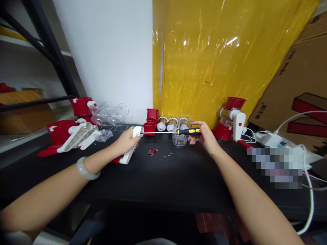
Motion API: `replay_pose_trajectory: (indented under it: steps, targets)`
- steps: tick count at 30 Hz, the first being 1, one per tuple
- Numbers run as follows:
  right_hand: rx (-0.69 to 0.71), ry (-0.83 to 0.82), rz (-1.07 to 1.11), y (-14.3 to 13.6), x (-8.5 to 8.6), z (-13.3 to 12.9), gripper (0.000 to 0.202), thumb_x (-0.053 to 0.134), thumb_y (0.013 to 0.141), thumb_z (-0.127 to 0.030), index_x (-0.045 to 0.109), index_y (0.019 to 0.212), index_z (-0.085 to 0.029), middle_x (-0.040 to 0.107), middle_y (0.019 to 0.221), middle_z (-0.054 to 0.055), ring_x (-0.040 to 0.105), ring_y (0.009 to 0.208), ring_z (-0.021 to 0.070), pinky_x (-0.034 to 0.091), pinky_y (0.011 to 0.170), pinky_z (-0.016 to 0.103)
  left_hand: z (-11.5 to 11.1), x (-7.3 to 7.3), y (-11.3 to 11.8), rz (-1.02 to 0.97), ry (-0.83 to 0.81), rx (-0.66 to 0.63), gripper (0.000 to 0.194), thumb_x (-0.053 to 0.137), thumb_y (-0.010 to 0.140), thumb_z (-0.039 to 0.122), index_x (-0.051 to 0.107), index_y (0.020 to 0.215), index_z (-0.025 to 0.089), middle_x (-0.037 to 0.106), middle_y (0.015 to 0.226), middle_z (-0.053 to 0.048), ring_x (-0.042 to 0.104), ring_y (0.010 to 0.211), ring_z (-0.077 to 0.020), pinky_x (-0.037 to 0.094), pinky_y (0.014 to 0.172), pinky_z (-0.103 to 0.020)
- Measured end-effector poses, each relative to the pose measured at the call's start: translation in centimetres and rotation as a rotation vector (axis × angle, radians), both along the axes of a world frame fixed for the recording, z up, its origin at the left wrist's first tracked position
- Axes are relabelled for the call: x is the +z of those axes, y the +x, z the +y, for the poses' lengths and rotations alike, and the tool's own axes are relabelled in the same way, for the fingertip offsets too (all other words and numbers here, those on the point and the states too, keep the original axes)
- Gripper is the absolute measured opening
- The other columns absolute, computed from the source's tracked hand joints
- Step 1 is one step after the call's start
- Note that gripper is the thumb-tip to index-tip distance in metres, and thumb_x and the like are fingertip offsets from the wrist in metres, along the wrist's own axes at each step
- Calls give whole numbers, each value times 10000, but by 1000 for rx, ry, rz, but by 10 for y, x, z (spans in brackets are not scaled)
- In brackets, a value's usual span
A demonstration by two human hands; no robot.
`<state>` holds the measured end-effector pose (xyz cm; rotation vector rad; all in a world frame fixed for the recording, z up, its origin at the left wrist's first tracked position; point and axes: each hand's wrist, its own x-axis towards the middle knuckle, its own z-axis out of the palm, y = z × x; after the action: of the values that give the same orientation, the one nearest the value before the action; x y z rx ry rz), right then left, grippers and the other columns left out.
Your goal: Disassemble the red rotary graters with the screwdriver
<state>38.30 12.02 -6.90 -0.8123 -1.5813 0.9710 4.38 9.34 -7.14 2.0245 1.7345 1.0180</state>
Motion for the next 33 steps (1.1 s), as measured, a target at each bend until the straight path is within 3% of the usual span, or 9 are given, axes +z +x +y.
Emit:
replay_pose_trajectory:
  steps: [2, 6, 10, 16, 18, 21, 23, 26, 33]
  targets:
    - [-55, -51, -71, -1, 3, -2, 595, 382, 812, -774, 539, 924, -211, 585, 549, 21, 528, 388, 166, 401, 400, 285, 0, 0, 0, 5, -1, 6, 135, 480, 762, 214, 471, 894, 188, 620, 677, 3, 622, 584, -180, 431, 577, -283]
    - [-179, 0, -151, 2, 4, -2, 482, 535, 814, -674, 598, 826, -197, 577, 591, 13, 472, 406, 113, 359, 379, 235, 0, 0, -1, 37, 1, 13, 158, 484, 759, 225, 483, 912, 183, 637, 716, -16, 633, 632, -199, 432, 598, -291]
    - [-88, 94, -66, 8, 0, 2, 325, 692, 777, -508, 582, 954, -259, 588, 932, 7, 554, 625, 108, 492, 558, 238, 1, 2, -2, 9, 33, 18, 152, 481, 740, 199, 485, 891, 184, 625, 686, -2, 622, 618, -185, 437, 610, -286]
    - [54, 36, 98, 3, -2, 0, 521, 788, 672, -402, 461, 1071, -335, 576, 889, -20, 609, 752, 159, 535, 689, 298, 3, 3, -3, -27, 17, 34, 115, 484, 742, 208, 465, 854, 192, 616, 654, 5, 612, 577, -172, 425, 573, -280]
    - [35, 8, 124, -3, 0, -1, 456, 759, 686, -448, 477, 1018, -311, 594, 868, -10, 624, 752, 173, 540, 686, 316, 3, 1, -3, -5, 33, 29, 112, 482, 744, 211, 468, 853, 192, 610, 661, 4, 613, 590, -174, 429, 588, -284]
    - [-11, -113, 94, -9, 0, -2, 441, 560, 781, -663, 511, 931, -251, 617, 732, 18, 619, 583, 181, 522, 549, 323, 2, 0, -3, 29, 57, 23, 113, 483, 743, 212, 470, 853, 193, 611, 691, -3, 621, 633, -183, 436, 619, -290]
    - [-50, -175, -38, -10, -1, -1, 551, 430, 808, -749, 539, 863, -212, 600, 599, 25, 539, 416, 158, 430, 404, 279, 2, 1, -3, 28, 49, 26, 117, 482, 743, 211, 471, 859, 193, 614, 695, -3, 622, 637, -183, 436, 620, -289]
    - [-69, -92, -223, -7, -4, 1, 545, 462, 825, -718, 555, 765, -184, 558, 520, 3, 398, 330, 95, 285, 338, 231, 2, 2, -3, 8, 26, 45, 120, 484, 741, 209, 469, 859, 195, 609, 664, 9, 617, 604, -177, 431, 593, -280]
    - [-131, 199, -304, -1, -3, 1, 401, 737, 717, -529, 617, 932, -212, 638, 898, 31, 594, 761, 164, 494, 716, 299, 0, 9, -4, -55, 28, 27, 92, 475, 735, 184, 455, 823, 199, 600, 607, 29, 612, 555, -168, 439, 560, -271]
